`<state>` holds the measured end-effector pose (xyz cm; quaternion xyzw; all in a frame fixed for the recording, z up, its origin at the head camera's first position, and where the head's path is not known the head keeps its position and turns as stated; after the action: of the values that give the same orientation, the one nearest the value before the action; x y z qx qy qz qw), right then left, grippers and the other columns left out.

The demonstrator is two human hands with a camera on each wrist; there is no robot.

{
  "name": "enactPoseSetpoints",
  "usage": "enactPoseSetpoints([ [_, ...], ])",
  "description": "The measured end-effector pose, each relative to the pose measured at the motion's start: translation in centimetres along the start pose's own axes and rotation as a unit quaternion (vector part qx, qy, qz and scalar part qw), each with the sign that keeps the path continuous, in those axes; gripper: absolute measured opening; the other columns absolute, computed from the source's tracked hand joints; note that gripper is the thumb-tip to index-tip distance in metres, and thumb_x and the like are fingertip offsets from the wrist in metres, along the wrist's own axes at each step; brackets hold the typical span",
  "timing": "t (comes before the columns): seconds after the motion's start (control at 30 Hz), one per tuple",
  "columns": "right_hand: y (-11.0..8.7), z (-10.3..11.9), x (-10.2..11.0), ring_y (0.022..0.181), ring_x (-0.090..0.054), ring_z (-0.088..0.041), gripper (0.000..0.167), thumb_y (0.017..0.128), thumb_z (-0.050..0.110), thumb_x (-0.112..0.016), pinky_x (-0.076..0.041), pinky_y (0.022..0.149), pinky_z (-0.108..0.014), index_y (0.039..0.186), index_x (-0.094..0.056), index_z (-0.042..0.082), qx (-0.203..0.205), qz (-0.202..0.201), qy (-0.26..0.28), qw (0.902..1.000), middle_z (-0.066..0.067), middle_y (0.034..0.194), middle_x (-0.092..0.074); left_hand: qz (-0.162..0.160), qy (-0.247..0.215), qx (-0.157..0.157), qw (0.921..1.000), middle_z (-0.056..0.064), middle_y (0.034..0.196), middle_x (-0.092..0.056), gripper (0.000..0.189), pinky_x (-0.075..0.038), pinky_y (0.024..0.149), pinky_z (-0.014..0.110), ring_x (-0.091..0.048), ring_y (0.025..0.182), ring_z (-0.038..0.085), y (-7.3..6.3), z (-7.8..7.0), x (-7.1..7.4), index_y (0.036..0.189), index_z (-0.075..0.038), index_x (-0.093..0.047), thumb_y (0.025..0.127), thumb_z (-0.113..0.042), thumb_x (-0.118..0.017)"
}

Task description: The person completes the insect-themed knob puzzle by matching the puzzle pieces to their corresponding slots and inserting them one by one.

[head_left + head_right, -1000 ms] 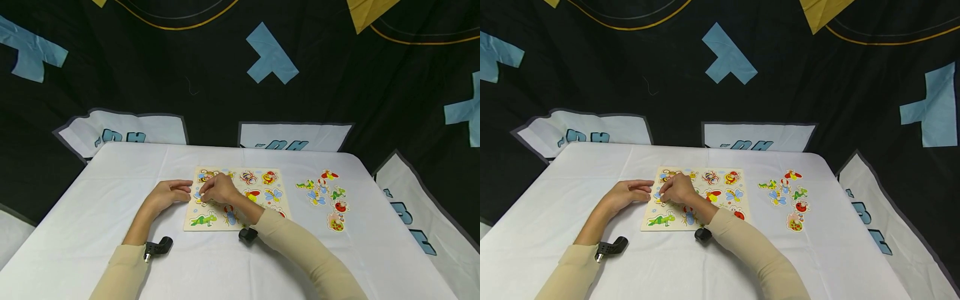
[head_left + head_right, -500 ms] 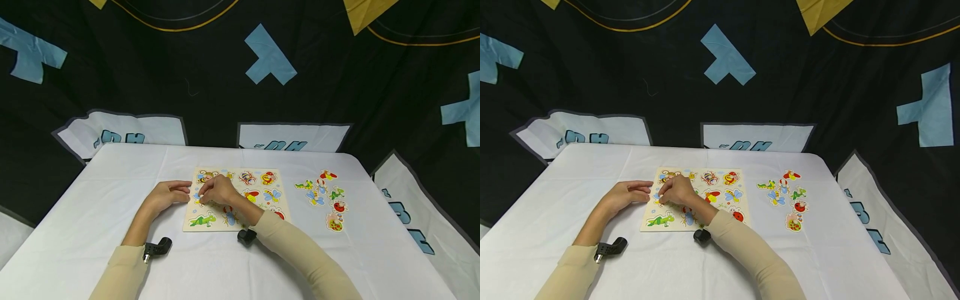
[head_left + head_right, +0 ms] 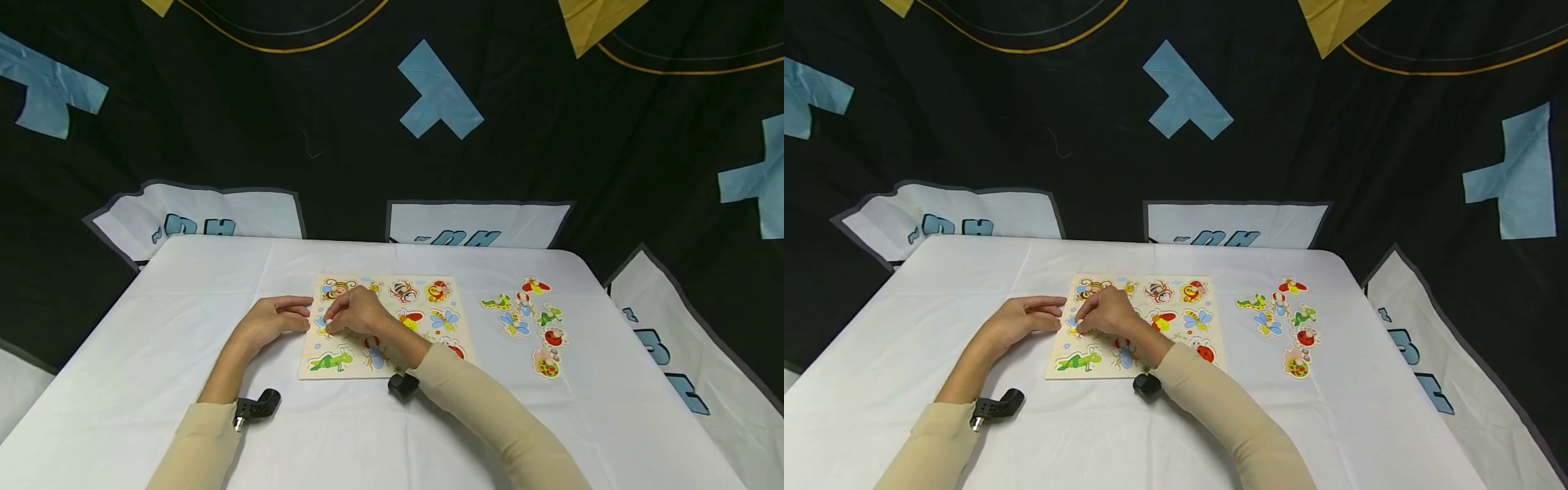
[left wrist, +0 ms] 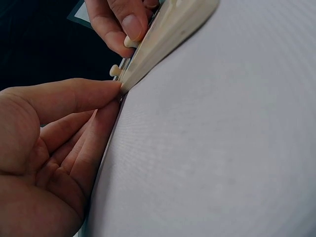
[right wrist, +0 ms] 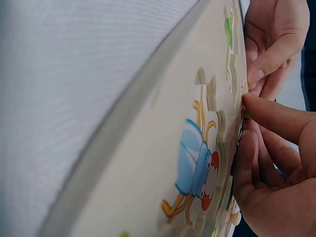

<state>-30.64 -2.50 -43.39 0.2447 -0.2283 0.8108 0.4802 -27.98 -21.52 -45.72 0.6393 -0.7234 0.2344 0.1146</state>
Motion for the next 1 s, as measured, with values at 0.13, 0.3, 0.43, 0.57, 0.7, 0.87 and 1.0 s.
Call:
enactPoseSetpoints([
  [0.13,0.0,0.1,-0.1,0.073,-0.058,-0.005,0.009,0.079,0.015,-0.086,-0.043,0.067,-0.017,0.086,-0.082,0.014,0.004,0.001,0.001,1.0,0.006,0.074,-0.072,-0.001,0.002,-0.003,1.0,0.008,0.121,-0.072,0.06,-0.045,0.092,0.028,-0.067,0.097,0.009,-0.1,0.0,0.1,0.14,-0.011,-0.061,0.084,-0.018,-0.079],
  [0.3,0.0,0.1,-0.1,0.073,-0.058,-0.006,0.009,0.079,0.015,-0.086,-0.044,0.068,-0.019,0.087,-0.082,0.014,0.003,0.007,0.009,0.9999,0.005,0.075,-0.073,-0.002,-0.002,-0.003,1.0,0.008,0.119,-0.072,0.059,-0.045,0.09,0.026,-0.066,0.097,0.009,-0.2,0.1,0.2,0.14,-0.011,-0.062,0.083,-0.016,-0.079],
  [0.43,-0.3,0.1,0.1,0.077,-0.058,-0.005,0.009,0.08,0.016,-0.086,-0.044,0.071,-0.019,0.089,-0.083,0.016,-0.007,0.015,0.015,0.9998,0.006,0.08,-0.075,-0.001,-0.007,-0.004,1.0,0.009,0.118,-0.072,0.059,-0.046,0.088,0.024,-0.066,0.097,0.008,-0.3,0.0,0.2,0.139,-0.011,-0.062,0.083,-0.017,-0.08],
  [0.57,-0.3,-0.1,0.5,0.076,-0.057,-0.005,0.012,0.08,0.017,-0.085,-0.043,0.067,-0.019,0.092,-0.083,0.016,-0.021,0.03,0.026,0.999,0.008,0.087,-0.076,0.0,-0.005,0.0,1.0,0.008,0.118,-0.072,0.06,-0.046,0.09,0.028,-0.065,0.099,0.01,-0.3,-0.1,0.2,0.14,-0.012,-0.062,0.083,-0.017,-0.08],
  [0.7,-0.3,-0.4,0.8,0.071,-0.055,-0.007,0.014,0.081,0.018,-0.084,-0.042,0.063,-0.02,0.095,-0.083,0.017,-0.025,0.044,0.026,0.9984,0.007,0.088,-0.076,-0.002,-0.001,0.006,1.0,0.007,0.118,-0.072,0.059,-0.044,0.093,0.031,-0.065,0.1,0.012,-0.2,-0.1,0.1,0.14,-0.013,-0.062,0.083,-0.018,-0.079],
  [0.87,-0.7,-0.4,1.2,0.067,-0.056,-0.007,0.014,0.083,0.021,-0.083,-0.043,0.062,-0.02,0.097,-0.083,0.019,-0.025,0.046,0.013,0.9985,0.007,0.081,-0.075,-0.002,-0.001,0.006,1.0,0.007,0.118,-0.072,0.059,-0.044,0.094,0.032,-0.065,0.101,0.013,-0.2,-0.3,0.0,0.14,-0.013,-0.062,0.083,-0.017,-0.079],
  [1.0,-1.0,-0.6,1.6,0.065,-0.058,-0.009,0.013,0.083,0.022,-0.084,-0.043,0.059,-0.021,0.095,-0.083,0.019,-0.032,0.038,0.009,0.9987,0.005,0.075,-0.073,-0.003,-0.005,0.007,1.0,0.007,0.117,-0.072,0.059,-0.044,0.093,0.03,-0.065,0.101,0.013,-0.2,-0.2,0.0,0.139,-0.013,-0.062,0.083,-0.016,-0.079],
])
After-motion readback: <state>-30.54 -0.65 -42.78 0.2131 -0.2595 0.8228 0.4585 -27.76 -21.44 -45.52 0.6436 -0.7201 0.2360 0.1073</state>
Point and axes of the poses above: each hand's wrist, its own y-axis towards the middle knuckle, its own x-axis out of the back of the hand, z = x × y, the point moved 5 cm from there along y, towards the middle knuckle
